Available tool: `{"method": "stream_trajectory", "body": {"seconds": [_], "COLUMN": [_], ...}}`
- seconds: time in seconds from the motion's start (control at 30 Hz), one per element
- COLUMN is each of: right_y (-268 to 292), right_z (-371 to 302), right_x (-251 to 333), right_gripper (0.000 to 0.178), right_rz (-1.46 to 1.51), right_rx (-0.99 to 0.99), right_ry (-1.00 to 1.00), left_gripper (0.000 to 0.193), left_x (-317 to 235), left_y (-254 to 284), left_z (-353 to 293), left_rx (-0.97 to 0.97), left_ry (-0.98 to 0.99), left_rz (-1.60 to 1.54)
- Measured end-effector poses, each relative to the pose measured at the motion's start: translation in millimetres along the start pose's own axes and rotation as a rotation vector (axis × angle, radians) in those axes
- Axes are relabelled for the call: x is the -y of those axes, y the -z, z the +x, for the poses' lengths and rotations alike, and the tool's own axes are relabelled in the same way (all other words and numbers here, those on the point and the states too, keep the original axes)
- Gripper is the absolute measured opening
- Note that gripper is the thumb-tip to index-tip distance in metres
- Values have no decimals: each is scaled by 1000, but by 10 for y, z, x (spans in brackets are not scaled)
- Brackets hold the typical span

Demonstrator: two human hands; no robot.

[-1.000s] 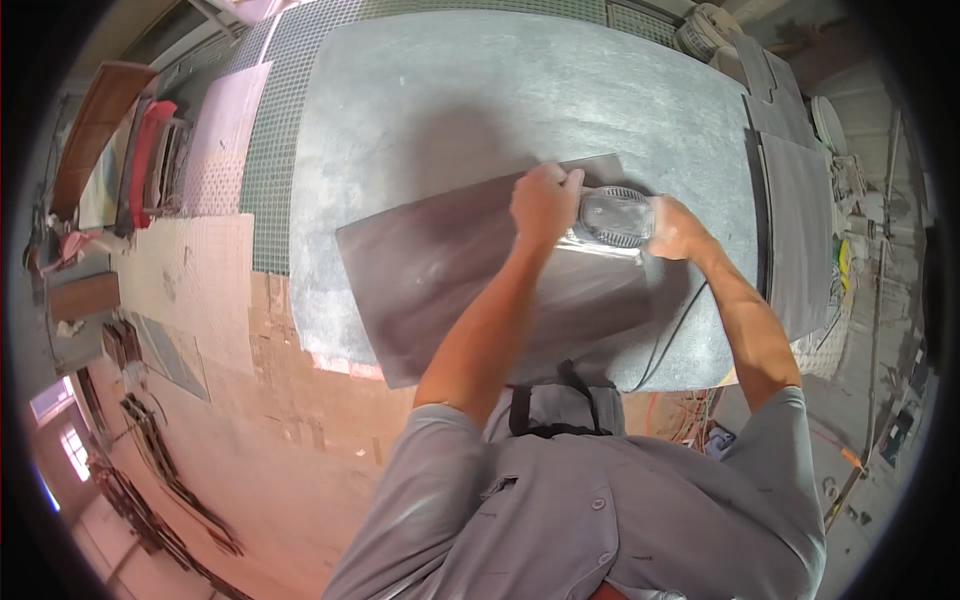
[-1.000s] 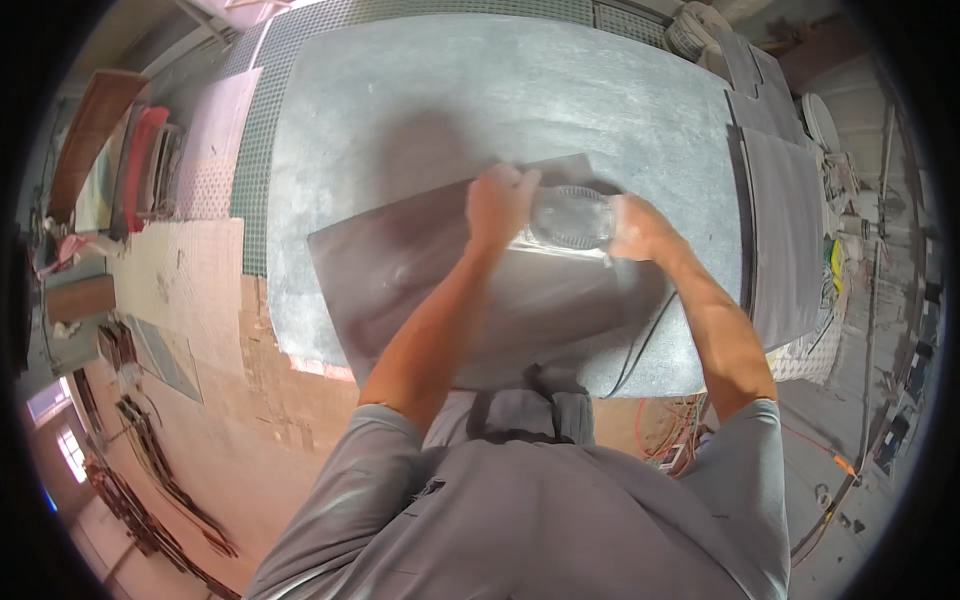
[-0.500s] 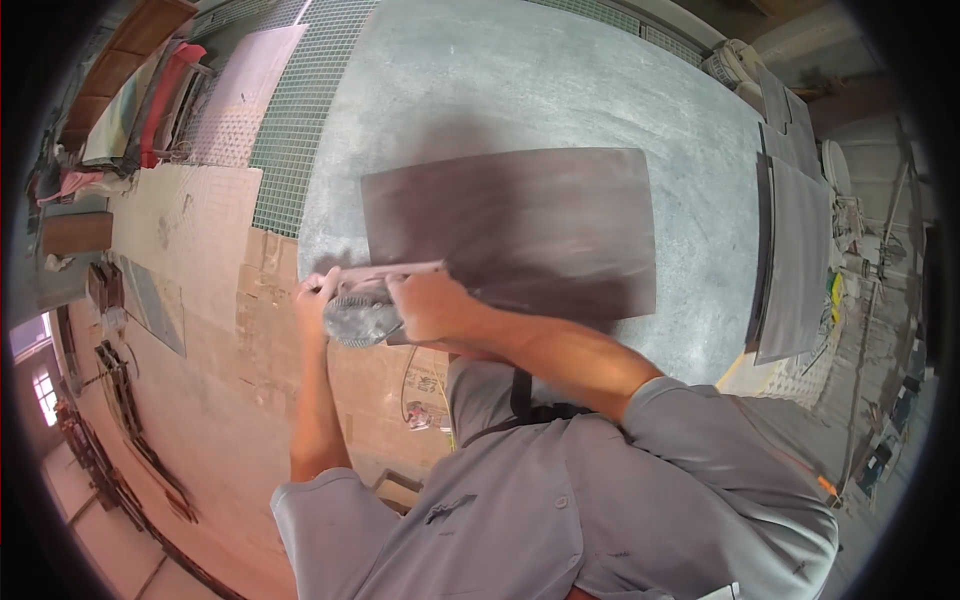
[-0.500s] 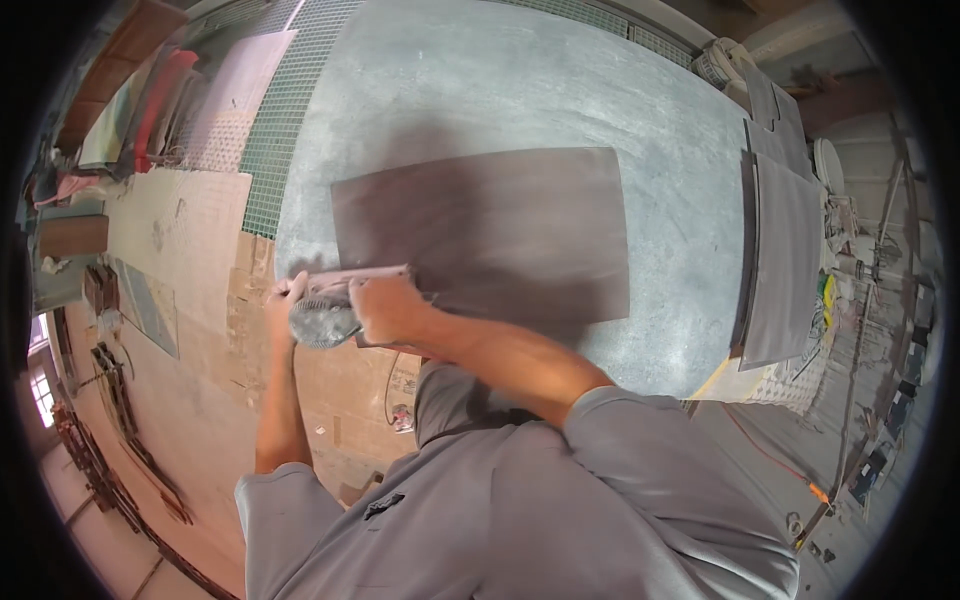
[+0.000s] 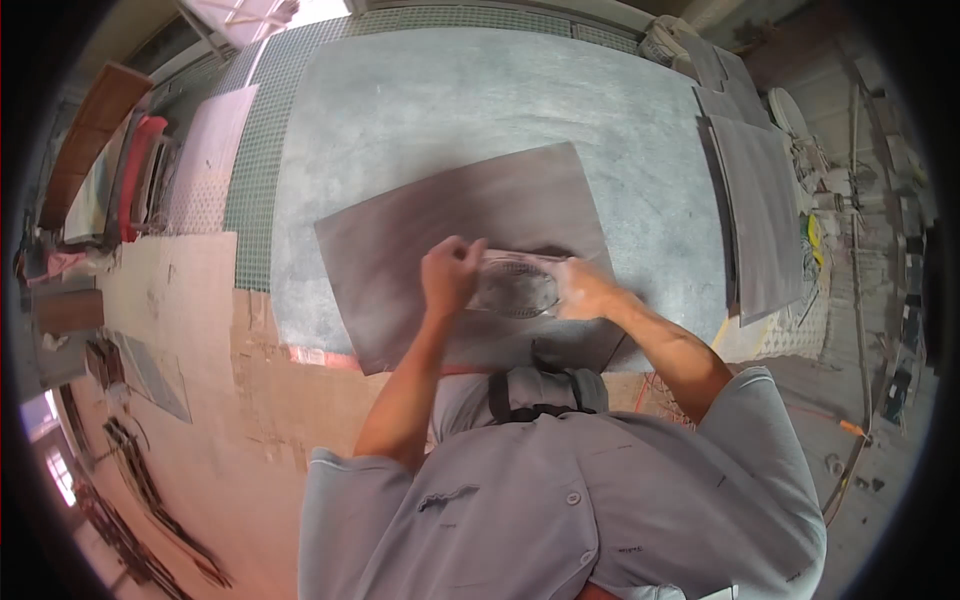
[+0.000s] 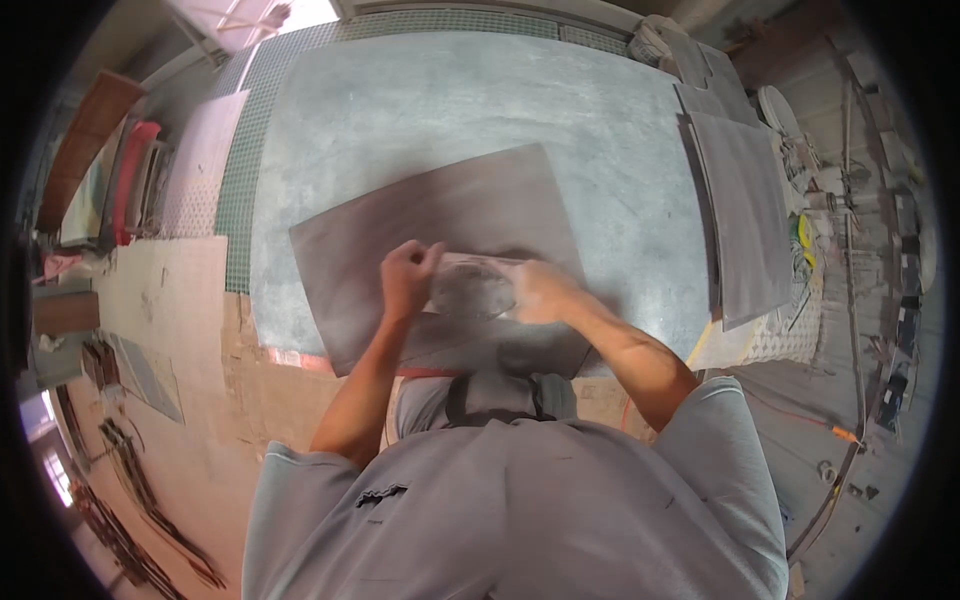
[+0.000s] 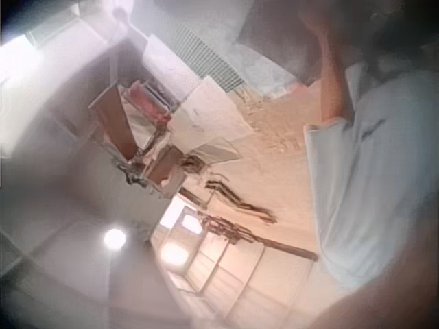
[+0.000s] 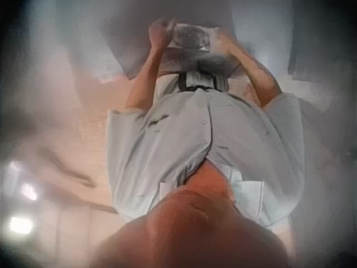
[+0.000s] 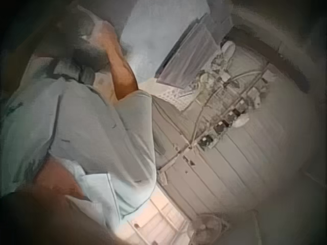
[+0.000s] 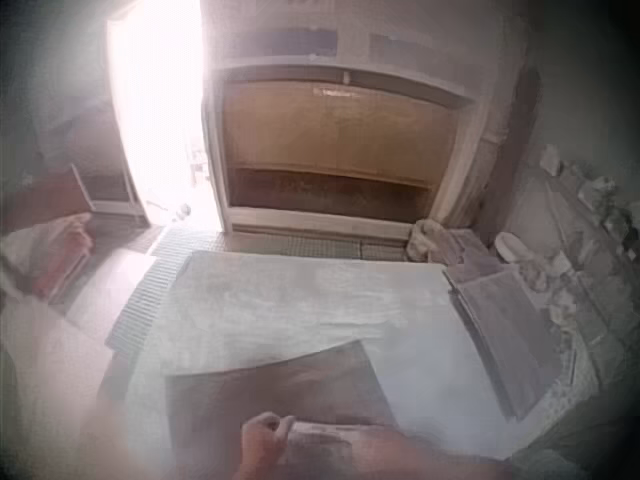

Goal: The person sands rectangular wooden panels using a power sander on a large workbench, handling each panel to sand both faces.

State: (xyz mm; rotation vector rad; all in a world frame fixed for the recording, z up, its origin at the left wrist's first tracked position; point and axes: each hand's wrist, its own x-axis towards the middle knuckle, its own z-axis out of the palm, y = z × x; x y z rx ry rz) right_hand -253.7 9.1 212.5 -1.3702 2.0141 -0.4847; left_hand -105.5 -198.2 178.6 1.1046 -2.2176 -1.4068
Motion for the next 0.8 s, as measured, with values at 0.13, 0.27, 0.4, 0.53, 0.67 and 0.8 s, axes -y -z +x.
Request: {"method": "stream_trajectory", "body": {"seconds": [0.13, 0.27, 0.4, 0.53, 0.67, 0.8], "right_y": [527, 569, 326, -132, -737, -1467], "right_z": [-718, -971, -723, -273, 366, 1038], "right_x": [-645, -804, -192, 617, 1270, 1459], "right_gripper": [46, 41, 42, 86, 75, 76], "right_rz": [95, 25, 29, 17, 107, 118], "right_rx": [-12, -11, -42, 22, 40, -6], "right_ry": [-165, -344, -226, -17, 120, 106], "left_gripper": [39, 31, 36, 37, 27, 51], "left_x": [-471, -584, 1, 345, 1325, 1690], "left_y": [-1101, -1454, -833, 342, 1382, 2229], "left_z": [-14, -150, -220, -427, -448, -262], "left_rx": [82, 165, 89, 70, -51, -31], "left_ry": [-201, -212, -324, 16, 40, 587], "left_rz": [70, 94, 130, -31, 81, -364]}}
